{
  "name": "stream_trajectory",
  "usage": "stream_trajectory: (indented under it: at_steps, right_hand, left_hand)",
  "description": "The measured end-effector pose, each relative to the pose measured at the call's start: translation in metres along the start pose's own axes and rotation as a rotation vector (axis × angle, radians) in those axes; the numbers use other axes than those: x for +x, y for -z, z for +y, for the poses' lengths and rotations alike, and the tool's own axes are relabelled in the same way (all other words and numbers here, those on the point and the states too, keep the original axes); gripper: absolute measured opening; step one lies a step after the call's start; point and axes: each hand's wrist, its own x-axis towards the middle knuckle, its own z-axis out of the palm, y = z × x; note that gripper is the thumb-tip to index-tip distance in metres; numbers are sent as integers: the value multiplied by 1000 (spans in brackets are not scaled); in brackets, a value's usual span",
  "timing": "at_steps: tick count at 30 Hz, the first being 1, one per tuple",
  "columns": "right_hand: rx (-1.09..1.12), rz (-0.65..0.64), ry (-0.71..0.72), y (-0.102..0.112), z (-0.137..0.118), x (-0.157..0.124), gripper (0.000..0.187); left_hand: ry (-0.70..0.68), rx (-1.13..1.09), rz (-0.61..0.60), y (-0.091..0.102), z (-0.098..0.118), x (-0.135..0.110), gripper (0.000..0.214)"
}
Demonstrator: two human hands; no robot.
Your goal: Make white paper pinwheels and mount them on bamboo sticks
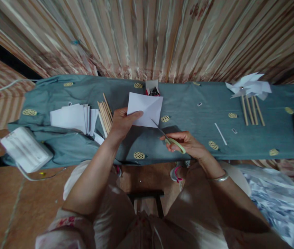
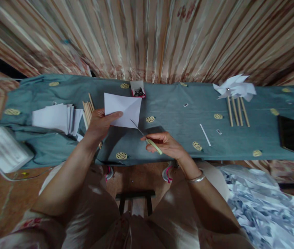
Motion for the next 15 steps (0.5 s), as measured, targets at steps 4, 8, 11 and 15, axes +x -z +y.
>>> stream_trajectory:
  at_steps: [4,8,11,15]
  right_hand:
    - [-1,-7,-8,0,0,0,49]
    - [21,14,-9,-2,-3,-1,50]
    - [31,19,-12,-4,-4,-1,50]
    - [44,1,12,-3,-2,-1,50]
  left_hand:
    - [2,-5,0,0,0,0,29]
    - [11,-3,7,-1,2,-1,30]
    - [13,1,11,-1,3,-1,30]
    - [10,15,13,-1,2,-1,31]
